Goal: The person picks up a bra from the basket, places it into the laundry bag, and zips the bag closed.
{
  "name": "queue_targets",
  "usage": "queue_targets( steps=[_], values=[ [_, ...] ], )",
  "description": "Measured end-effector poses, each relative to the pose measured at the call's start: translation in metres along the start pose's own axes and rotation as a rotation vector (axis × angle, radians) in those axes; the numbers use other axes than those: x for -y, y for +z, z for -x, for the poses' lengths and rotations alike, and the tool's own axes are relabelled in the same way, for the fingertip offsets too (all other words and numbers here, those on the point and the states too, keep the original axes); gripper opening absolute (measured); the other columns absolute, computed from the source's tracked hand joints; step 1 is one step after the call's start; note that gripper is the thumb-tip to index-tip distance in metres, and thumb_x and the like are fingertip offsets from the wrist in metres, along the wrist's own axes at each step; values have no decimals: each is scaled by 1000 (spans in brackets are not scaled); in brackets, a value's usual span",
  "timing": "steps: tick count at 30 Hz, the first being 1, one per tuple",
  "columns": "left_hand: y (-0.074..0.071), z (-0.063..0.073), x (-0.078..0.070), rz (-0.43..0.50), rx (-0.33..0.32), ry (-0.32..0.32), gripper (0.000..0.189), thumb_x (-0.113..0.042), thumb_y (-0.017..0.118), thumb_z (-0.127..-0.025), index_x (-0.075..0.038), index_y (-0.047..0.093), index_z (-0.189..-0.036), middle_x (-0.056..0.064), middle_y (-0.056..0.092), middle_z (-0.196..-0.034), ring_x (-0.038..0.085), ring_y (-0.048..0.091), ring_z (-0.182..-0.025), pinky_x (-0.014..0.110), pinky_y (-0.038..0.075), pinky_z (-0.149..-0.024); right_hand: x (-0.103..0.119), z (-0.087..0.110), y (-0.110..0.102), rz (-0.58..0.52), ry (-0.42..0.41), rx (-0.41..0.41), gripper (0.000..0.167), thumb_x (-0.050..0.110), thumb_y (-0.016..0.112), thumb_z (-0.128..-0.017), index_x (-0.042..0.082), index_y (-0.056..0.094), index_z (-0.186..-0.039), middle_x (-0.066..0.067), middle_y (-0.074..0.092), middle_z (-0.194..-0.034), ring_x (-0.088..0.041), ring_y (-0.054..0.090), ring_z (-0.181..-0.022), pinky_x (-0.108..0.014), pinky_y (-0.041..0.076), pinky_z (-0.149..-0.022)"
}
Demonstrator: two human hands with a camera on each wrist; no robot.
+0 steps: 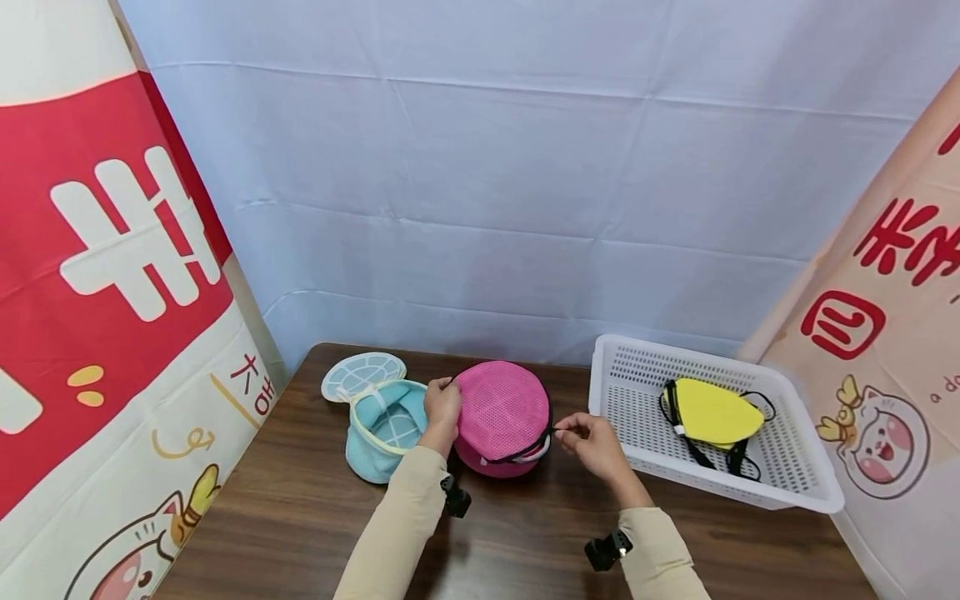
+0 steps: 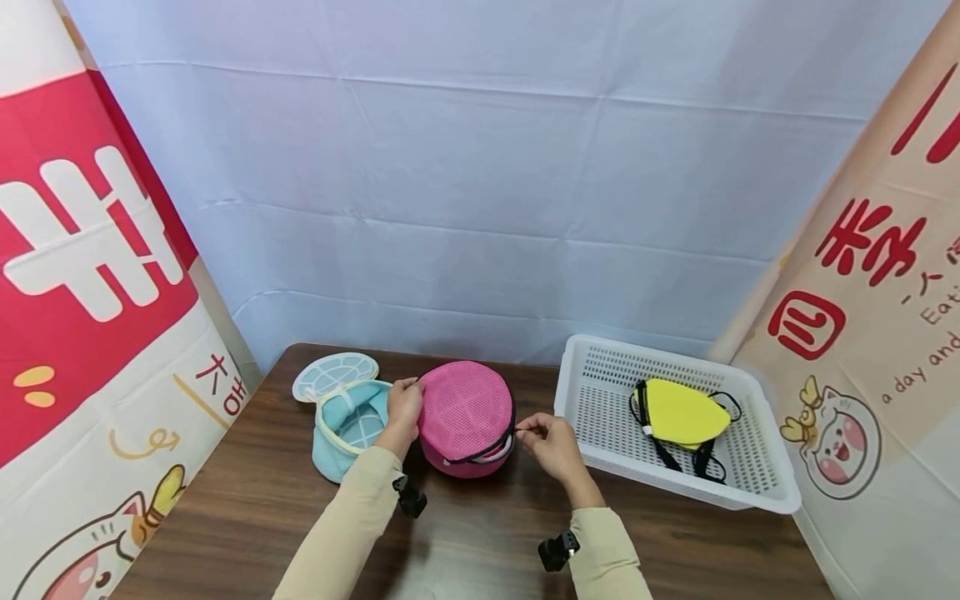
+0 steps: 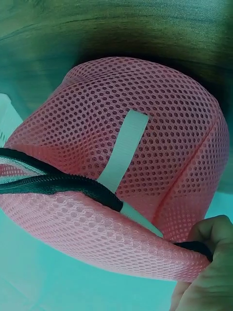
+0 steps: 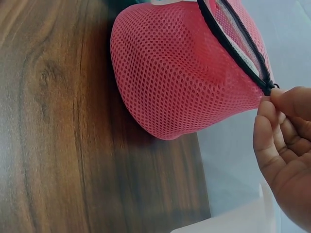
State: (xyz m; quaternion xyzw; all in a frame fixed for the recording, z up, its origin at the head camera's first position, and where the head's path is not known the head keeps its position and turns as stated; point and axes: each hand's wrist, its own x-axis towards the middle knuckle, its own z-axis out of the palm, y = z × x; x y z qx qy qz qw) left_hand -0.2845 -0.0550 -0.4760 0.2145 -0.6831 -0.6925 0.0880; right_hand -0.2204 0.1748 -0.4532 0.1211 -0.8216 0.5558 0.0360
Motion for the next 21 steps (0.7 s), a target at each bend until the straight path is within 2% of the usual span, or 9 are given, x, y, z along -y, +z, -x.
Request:
queue_targets(
  steps=[5,10,15,18,21],
  values=[
    [-1,-1,-1,-118,-1,48,39,-22,57,-88,2,52,-118,22,48,-119,34,44,-109,45,38,-91,1,0,1,13,32,-6,5,-11,61,-81,-15,61,-84,-22,60,-69,-34,57,-62,-27,48,-52],
    [-1,-3,-5,-300,7,123,49,-30,62,-84,-2,53,-123,21,44,-121,33,38,-113,47,37,-91,3,0,1,27,51,-26,5,-10,61,-81,-15,61,-84,-22,60,-69,-28,58,-61,-37,50,-55],
    [0,-7,-10,-426,18,208,48,-30,64,-84,-3,56,-123,19,47,-116,33,41,-108,46,38,-88,4,-1,1,17,36,-26,1,-11,62,-80,-12,62,-81,-22,60,-68,-23,57,-59,-37,50,-54],
    [0,-10,-12,-494,40,266,46,-29,63,-84,-4,58,-122,19,50,-115,34,44,-106,46,39,-86,3,-2,1,12,29,-28,3,-13,60,-80,-10,63,-80,-23,60,-68,-22,56,-58,-37,50,-54],
    [0,-15,-13,-538,90,316,45,-28,61,-85,-5,59,-123,18,52,-117,35,46,-108,46,39,-87,3,-2,1,10,24,-26,3,-13,60,-80,-12,62,-82,-26,59,-70,-24,57,-59,-38,50,-55]
  ],
)
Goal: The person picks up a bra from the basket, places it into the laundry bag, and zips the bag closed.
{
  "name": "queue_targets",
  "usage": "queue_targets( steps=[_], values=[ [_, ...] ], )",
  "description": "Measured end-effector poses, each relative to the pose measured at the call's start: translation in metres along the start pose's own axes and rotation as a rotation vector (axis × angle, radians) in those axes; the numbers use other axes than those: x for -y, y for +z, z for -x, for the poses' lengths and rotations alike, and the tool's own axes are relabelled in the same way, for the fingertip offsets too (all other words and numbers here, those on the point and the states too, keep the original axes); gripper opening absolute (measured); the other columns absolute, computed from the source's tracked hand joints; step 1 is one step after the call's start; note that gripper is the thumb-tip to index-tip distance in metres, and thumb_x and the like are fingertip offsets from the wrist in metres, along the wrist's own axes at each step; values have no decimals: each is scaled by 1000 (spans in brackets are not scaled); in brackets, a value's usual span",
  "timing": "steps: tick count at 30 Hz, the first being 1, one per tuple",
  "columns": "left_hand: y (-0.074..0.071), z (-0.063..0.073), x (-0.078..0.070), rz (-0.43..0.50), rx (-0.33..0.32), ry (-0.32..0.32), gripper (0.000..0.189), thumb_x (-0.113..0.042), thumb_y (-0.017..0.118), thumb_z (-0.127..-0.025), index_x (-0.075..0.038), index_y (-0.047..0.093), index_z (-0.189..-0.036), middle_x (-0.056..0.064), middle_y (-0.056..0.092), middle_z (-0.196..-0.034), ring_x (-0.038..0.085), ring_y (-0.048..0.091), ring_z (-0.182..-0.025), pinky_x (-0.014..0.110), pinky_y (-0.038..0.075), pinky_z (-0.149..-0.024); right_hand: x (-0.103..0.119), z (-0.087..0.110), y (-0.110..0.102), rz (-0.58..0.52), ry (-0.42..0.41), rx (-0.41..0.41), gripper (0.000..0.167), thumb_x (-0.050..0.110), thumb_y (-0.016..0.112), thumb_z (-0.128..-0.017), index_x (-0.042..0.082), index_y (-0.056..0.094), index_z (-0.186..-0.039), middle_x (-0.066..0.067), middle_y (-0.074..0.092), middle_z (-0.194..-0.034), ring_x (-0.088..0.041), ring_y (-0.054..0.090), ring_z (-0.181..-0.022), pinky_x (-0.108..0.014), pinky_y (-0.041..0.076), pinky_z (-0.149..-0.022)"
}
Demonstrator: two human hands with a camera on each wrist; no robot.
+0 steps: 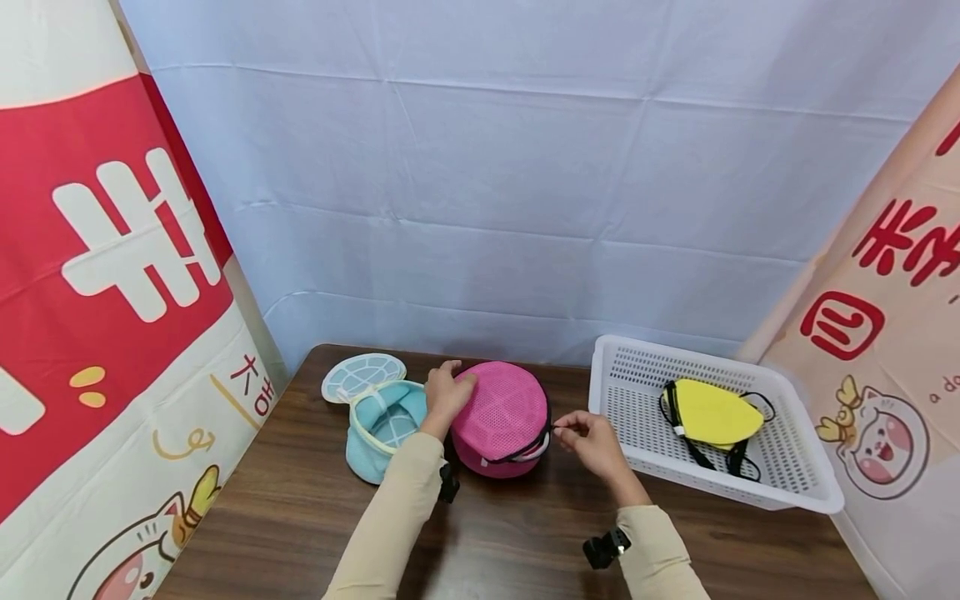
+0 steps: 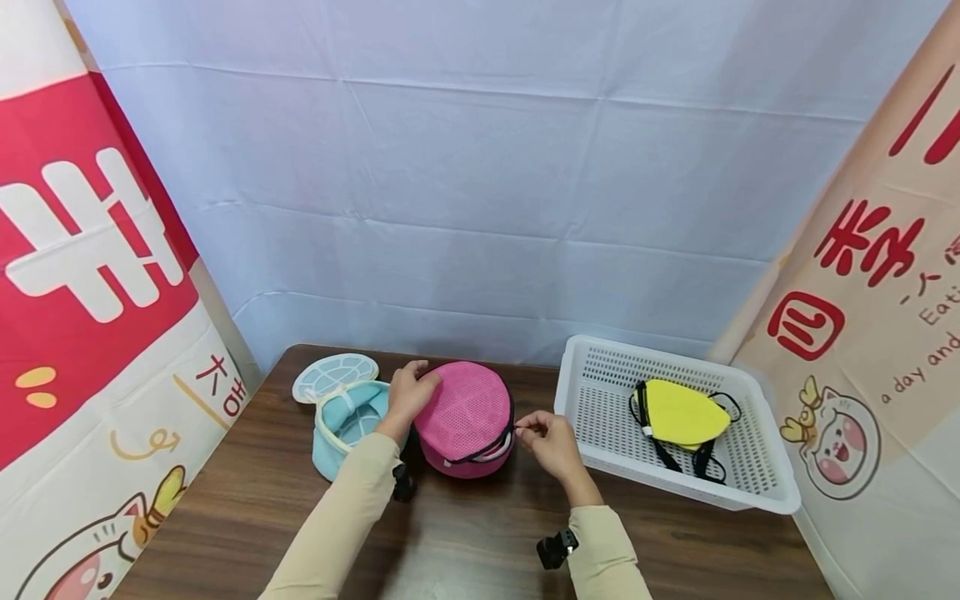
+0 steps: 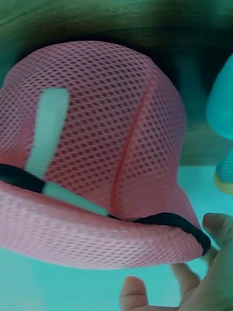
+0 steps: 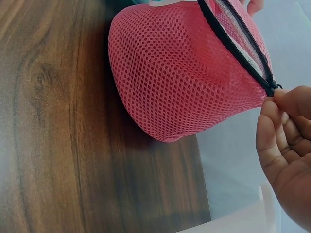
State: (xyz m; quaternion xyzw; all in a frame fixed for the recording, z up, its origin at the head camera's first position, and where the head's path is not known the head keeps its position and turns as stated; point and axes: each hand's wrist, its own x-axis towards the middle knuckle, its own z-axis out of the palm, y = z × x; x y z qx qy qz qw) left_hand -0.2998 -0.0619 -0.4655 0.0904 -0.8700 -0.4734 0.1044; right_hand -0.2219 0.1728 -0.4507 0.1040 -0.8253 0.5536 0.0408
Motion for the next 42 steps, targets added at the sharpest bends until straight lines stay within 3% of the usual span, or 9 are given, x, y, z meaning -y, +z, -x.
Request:
queue_targets(
  steps=[3,7,15,22,30,36,42],
  values=[
    [-1,-4,1,1,47,50,44,-25,60,-86,-5,58,-125,15,56,-117,33,49,-109,45,40,-88,0,-1,-1,-6,-5,3,4,-13,59,-80,-14,62,-83,-28,59,-70,-26,57,-59,-34,49,-54],
    [-2,-7,3,7,104,64,44,-24,60,-87,-8,57,-128,11,59,-118,29,52,-109,43,42,-88,1,-3,-1,-14,-2,2,4,-13,59,-80,-13,62,-82,-24,59,-68,-24,56,-59,-26,47,-52],
    [-2,-10,2,-5,159,99,44,-25,59,-88,-6,56,-128,12,55,-125,30,49,-114,43,41,-90,3,-4,-1,-7,6,-2,4,-11,59,-82,-11,63,-81,-20,59,-68,-21,55,-59,-27,46,-54],
    [-3,-9,0,-15,132,139,35,-22,59,-89,-6,62,-120,10,60,-118,30,52,-110,43,42,-89,4,-4,-2,2,9,-4,5,-8,62,-82,-13,62,-83,-23,59,-68,-22,55,-60,-28,46,-54],
    [-3,-10,2,-19,68,139,15,-19,64,-84,-8,68,-94,6,64,-91,24,57,-88,39,45,-77,3,-5,-4,-3,-11,-19,6,-9,62,-81,-15,61,-83,-22,60,-70,-28,58,-61,-27,48,-54],
    [-2,-10,-1,13,74,120,16,-20,63,-85,-9,67,-96,5,62,-90,22,56,-88,38,45,-77,6,-6,-6,2,-27,-14,3,-11,60,-82,-13,63,-82,-22,60,-69,-35,58,-62,-29,48,-53],
    [-2,-8,-2,52,35,107,10,-20,63,-87,-11,68,-88,3,62,-86,22,56,-83,39,45,-75,10,-5,-8,11,-10,-12,6,-9,61,-82,-15,62,-83,-27,61,-73,-21,59,-60,-34,51,-56]
  ],
)
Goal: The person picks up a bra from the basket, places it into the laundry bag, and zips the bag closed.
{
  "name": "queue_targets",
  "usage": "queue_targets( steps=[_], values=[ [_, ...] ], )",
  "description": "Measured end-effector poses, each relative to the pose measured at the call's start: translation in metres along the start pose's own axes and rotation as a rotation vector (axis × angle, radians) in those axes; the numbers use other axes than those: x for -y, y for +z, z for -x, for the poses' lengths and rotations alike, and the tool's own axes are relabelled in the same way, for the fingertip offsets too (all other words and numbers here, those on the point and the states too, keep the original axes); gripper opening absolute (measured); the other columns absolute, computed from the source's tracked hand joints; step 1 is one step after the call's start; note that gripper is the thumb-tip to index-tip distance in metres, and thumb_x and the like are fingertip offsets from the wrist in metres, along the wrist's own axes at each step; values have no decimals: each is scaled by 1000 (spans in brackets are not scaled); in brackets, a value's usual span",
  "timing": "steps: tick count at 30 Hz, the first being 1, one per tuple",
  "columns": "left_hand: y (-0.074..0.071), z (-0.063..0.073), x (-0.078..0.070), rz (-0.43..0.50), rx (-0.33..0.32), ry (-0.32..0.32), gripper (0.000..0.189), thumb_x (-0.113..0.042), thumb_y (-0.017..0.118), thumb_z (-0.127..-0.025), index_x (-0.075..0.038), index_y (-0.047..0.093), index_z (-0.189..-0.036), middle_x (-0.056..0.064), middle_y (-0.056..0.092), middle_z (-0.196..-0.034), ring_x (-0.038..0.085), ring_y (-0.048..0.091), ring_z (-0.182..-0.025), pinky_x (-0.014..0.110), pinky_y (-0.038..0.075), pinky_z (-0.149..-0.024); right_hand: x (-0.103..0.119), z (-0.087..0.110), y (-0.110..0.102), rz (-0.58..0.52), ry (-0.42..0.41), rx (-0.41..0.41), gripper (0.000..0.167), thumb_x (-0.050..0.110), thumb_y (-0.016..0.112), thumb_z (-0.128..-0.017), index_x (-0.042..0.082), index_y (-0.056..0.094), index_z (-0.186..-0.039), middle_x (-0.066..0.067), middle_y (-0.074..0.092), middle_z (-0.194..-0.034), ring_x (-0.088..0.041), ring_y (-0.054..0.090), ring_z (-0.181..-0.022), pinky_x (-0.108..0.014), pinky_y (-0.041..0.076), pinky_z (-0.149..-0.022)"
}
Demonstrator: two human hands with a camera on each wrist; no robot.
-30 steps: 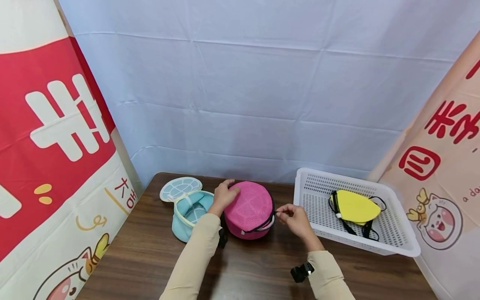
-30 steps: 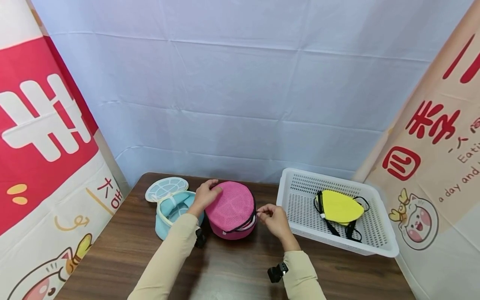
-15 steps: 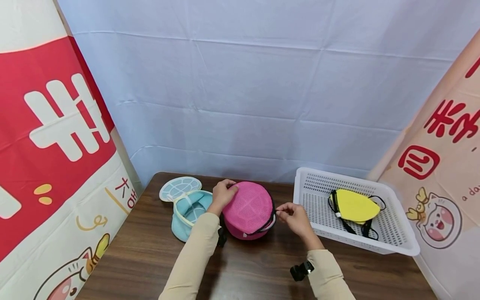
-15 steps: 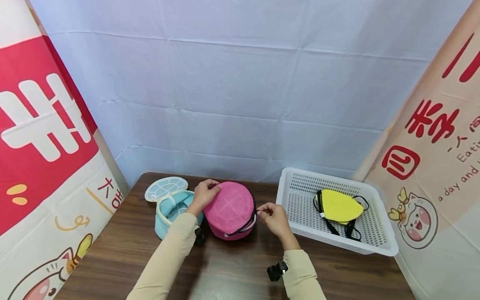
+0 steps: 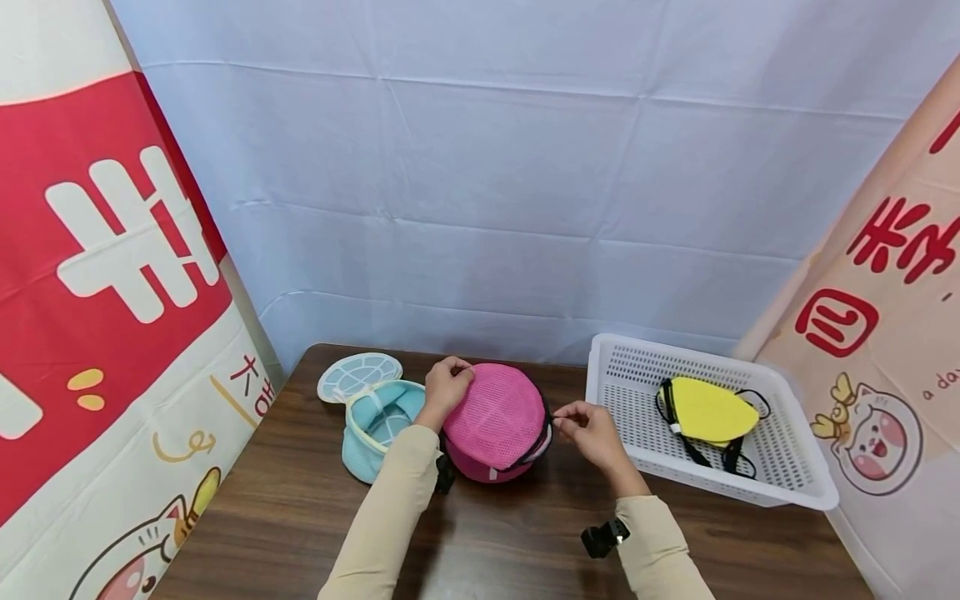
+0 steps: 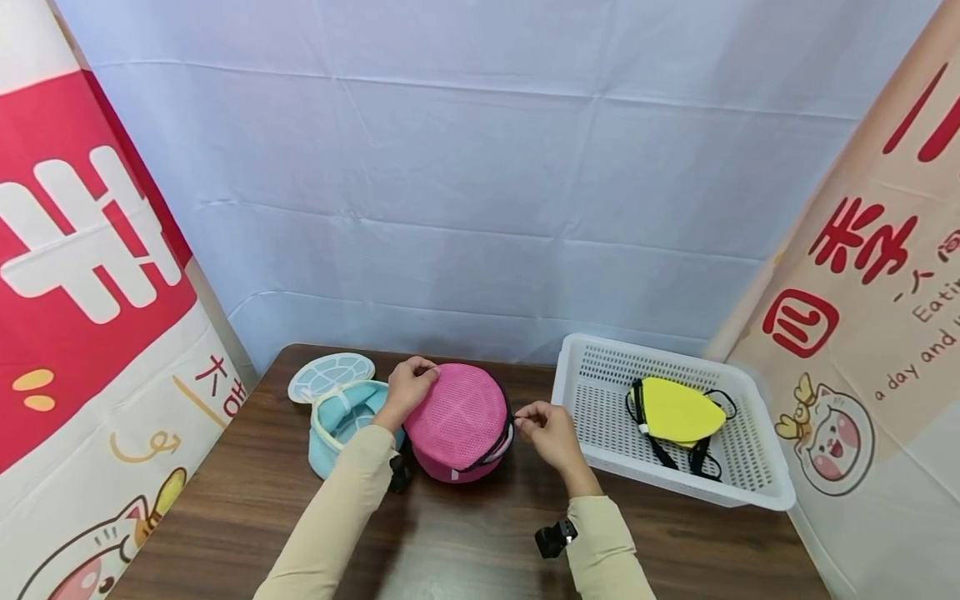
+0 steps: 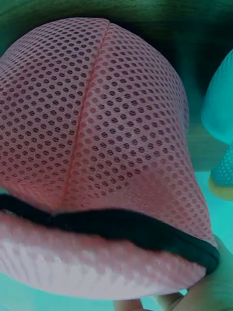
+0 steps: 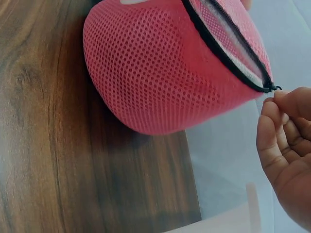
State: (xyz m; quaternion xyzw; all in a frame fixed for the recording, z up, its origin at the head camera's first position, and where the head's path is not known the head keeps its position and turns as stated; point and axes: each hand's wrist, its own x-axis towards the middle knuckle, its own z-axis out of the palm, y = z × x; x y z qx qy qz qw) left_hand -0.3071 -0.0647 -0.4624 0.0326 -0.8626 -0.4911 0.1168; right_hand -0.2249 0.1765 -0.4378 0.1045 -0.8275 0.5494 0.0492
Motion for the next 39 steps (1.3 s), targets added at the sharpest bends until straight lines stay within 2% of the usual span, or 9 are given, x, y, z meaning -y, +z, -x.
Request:
queue_targets(
  steps=[5,8,13,16,22,24,26,30,39],
  values=[
    [0,1,1,-1,-45,-11,8,-16,61,-88,-11,65,-84,4,60,-84,22,55,-81,38,44,-73,-4,-1,-1,29,-40,-2,4,-8,61,-82,-13,63,-82,-24,61,-70,-23,58,-60,-26,47,-53],
    [2,1,3,-8,-40,-9,8,-15,61,-88,-10,65,-85,5,60,-84,23,56,-81,39,44,-73,-19,-6,-1,35,-44,-6,5,-6,63,-82,-10,64,-81,-18,62,-68,-19,57,-60,-22,45,-52],
    [4,3,4,25,-29,-52,10,-17,60,-88,-9,67,-88,5,62,-87,24,56,-84,40,44,-76,-41,-13,0,34,-8,-19,6,-1,66,-82,-7,66,-84,-9,62,-68,-15,57,-61,-25,47,-53],
    [4,5,4,53,-12,-74,13,-18,59,-88,-8,68,-91,6,62,-88,25,56,-84,40,44,-77,-41,-13,-1,35,2,-29,6,-1,66,-83,-7,66,-86,-10,62,-69,-19,58,-62,-28,48,-53],
    [7,7,4,79,-12,-58,13,-17,58,-90,-7,66,-90,7,61,-86,24,55,-81,40,44,-74,-24,-7,-2,24,-10,-41,4,-6,63,-82,-10,64,-84,-22,61,-70,-29,58,-63,-25,46,-51],
    [7,7,4,85,-27,-59,12,-16,58,-89,-7,66,-88,6,61,-85,23,55,-80,40,44,-74,-20,-6,-2,17,-23,-41,4,-8,63,-81,-12,63,-84,-23,60,-69,-27,58,-61,-23,44,-50],
    [7,8,3,99,-44,-72,11,-15,58,-88,-8,66,-87,6,61,-85,23,55,-80,40,44,-74,-22,-6,-1,29,-15,-38,4,-6,63,-82,-11,64,-84,-17,61,-68,-21,57,-60,-21,43,-50],
    [8,10,1,144,-69,-111,11,-14,57,-88,-7,66,-87,6,60,-85,24,54,-80,39,44,-74,-38,-10,0,41,13,-43,6,-1,67,-82,-6,66,-84,-7,62,-68,-12,56,-60,-23,45,-52],
    [11,14,0,167,-117,-120,10,-13,59,-88,-6,66,-87,6,60,-84,23,54,-77,38,44,-71,-44,-11,0,26,-31,-58,2,-2,67,-81,-4,67,-82,-7,61,-66,-11,55,-58,-23,44,-50]
  ],
)
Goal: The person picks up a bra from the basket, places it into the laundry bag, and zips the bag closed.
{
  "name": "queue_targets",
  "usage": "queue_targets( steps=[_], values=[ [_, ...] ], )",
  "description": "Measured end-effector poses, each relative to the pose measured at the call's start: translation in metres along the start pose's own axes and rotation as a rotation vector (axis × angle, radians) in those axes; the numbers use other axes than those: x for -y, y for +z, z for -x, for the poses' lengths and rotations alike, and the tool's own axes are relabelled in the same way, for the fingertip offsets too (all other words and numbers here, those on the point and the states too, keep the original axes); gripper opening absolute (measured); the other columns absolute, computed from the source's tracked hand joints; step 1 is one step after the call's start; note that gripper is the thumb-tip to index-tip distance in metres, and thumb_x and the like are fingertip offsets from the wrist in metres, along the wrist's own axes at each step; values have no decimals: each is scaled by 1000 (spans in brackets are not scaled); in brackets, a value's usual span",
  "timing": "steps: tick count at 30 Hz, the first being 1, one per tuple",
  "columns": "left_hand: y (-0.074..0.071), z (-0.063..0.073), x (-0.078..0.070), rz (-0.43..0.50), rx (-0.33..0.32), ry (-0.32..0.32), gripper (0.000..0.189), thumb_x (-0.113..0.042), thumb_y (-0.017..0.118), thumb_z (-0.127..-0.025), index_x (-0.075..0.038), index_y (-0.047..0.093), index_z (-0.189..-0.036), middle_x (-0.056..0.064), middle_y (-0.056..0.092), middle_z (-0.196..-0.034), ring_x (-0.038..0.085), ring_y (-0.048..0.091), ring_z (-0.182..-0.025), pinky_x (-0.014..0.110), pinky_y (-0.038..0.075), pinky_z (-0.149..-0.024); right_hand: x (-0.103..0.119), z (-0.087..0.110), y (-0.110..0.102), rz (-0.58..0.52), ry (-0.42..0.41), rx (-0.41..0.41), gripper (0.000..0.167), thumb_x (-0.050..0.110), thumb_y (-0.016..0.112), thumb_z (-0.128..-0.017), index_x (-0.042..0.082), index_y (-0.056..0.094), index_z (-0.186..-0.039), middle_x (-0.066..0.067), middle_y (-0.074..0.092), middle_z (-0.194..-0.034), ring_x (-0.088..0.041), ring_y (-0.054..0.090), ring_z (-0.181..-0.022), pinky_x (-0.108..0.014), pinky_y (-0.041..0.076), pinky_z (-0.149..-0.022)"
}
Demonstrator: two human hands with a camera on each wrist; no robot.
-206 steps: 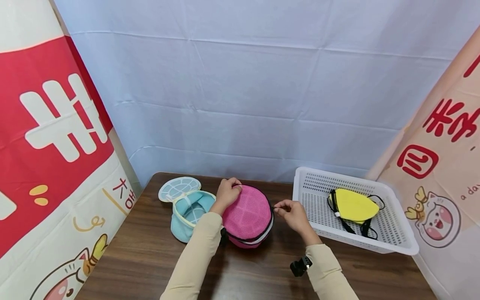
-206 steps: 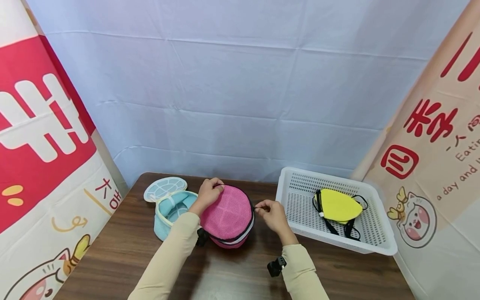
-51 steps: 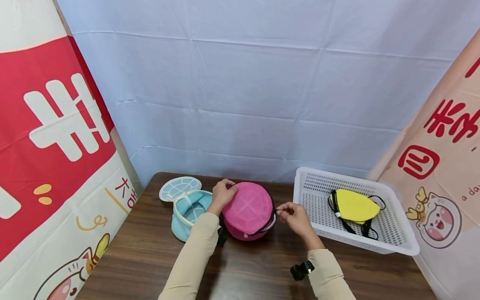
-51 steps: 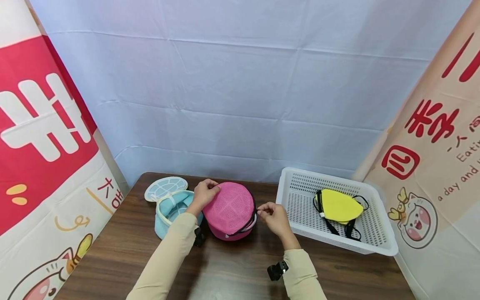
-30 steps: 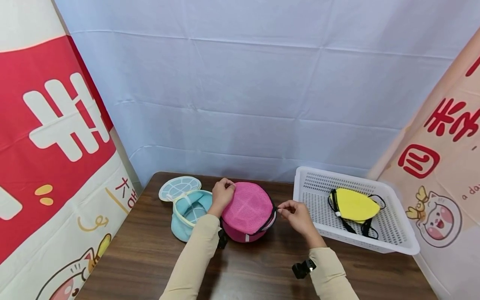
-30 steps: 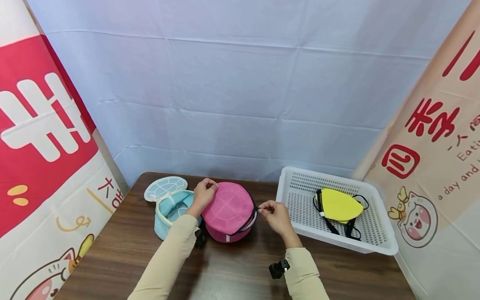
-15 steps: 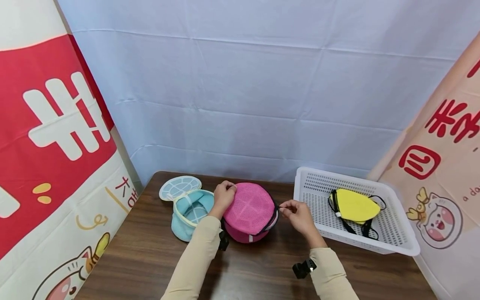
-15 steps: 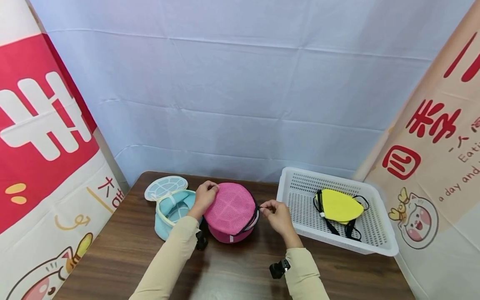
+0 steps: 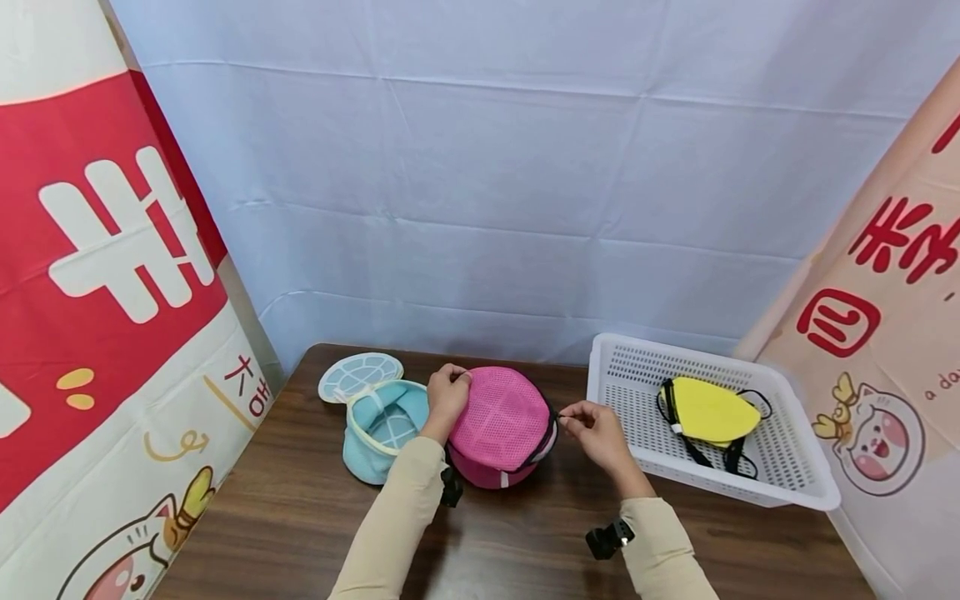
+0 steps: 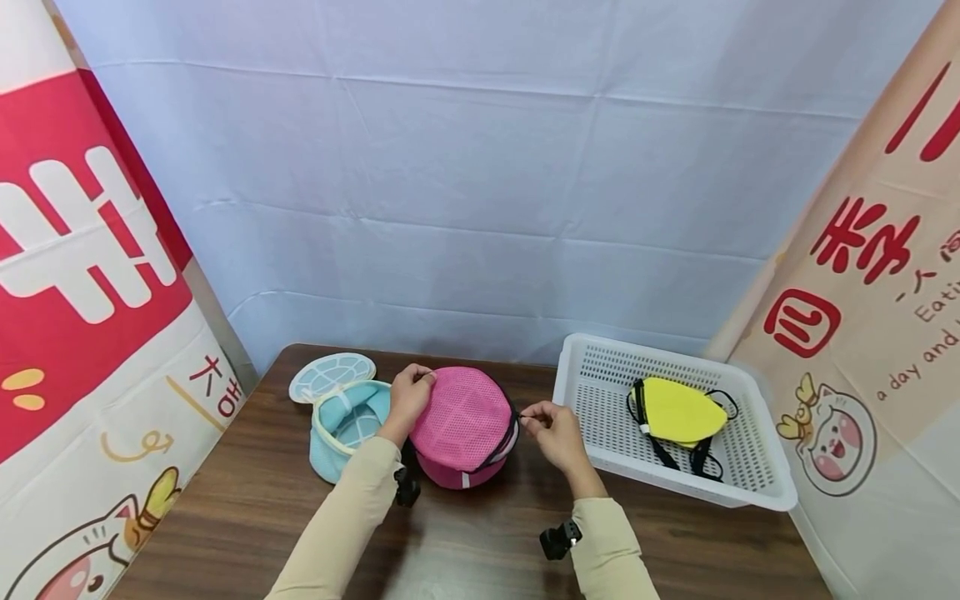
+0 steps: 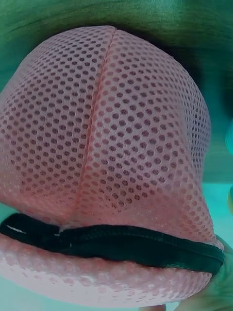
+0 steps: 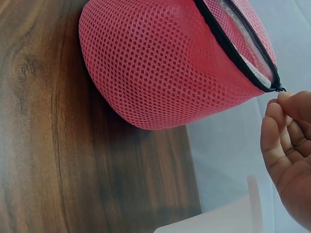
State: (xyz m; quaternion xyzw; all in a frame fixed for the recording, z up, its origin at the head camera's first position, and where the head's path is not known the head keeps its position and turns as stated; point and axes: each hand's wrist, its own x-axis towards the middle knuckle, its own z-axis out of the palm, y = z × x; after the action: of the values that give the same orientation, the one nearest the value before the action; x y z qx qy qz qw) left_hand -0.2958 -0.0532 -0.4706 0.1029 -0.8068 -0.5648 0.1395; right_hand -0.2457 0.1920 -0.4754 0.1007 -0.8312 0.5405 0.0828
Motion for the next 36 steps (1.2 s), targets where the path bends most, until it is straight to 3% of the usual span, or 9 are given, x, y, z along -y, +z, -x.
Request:
queue_targets(
  steps=[6,13,22,30,36],
  values=[
    [2,3,4,19,-78,-15,11,-14,58,-89,-5,65,-87,8,56,-85,26,53,-79,40,43,-72,5,7,-1,3,7,18,1,-5,65,-82,-5,66,-82,-10,61,-67,-13,55,-58,-23,44,-50],
    [9,8,3,63,-162,-53,10,-11,56,-89,-4,63,-87,11,55,-88,28,52,-82,42,42,-75,-4,9,-1,-43,-75,6,4,-2,65,-81,-3,65,-78,-4,59,-62,-11,54,-55,-25,43,-46],
    [17,14,-2,183,-247,-98,10,-9,55,-90,-2,62,-87,12,58,-87,30,54,-83,43,42,-76,1,10,-2,-53,69,48,5,-5,65,-81,-9,64,-82,-17,62,-68,-17,57,-58,-24,46,-51],
    [25,17,-4,264,-300,-82,9,-7,52,-91,-1,58,-88,15,52,-93,32,52,-87,44,40,-78,31,20,-5,-45,66,67,5,-9,61,-81,-14,61,-82,-26,60,-70,-28,57,-59,-36,50,-54],
    [27,22,-5,334,-323,-104,9,-5,47,-93,-1,53,-88,16,51,-90,32,49,-85,44,39,-77,29,20,-5,-69,53,106,4,-12,60,-80,-15,61,-82,-24,59,-67,-31,57,-58,-33,49,-52]
  ],
)
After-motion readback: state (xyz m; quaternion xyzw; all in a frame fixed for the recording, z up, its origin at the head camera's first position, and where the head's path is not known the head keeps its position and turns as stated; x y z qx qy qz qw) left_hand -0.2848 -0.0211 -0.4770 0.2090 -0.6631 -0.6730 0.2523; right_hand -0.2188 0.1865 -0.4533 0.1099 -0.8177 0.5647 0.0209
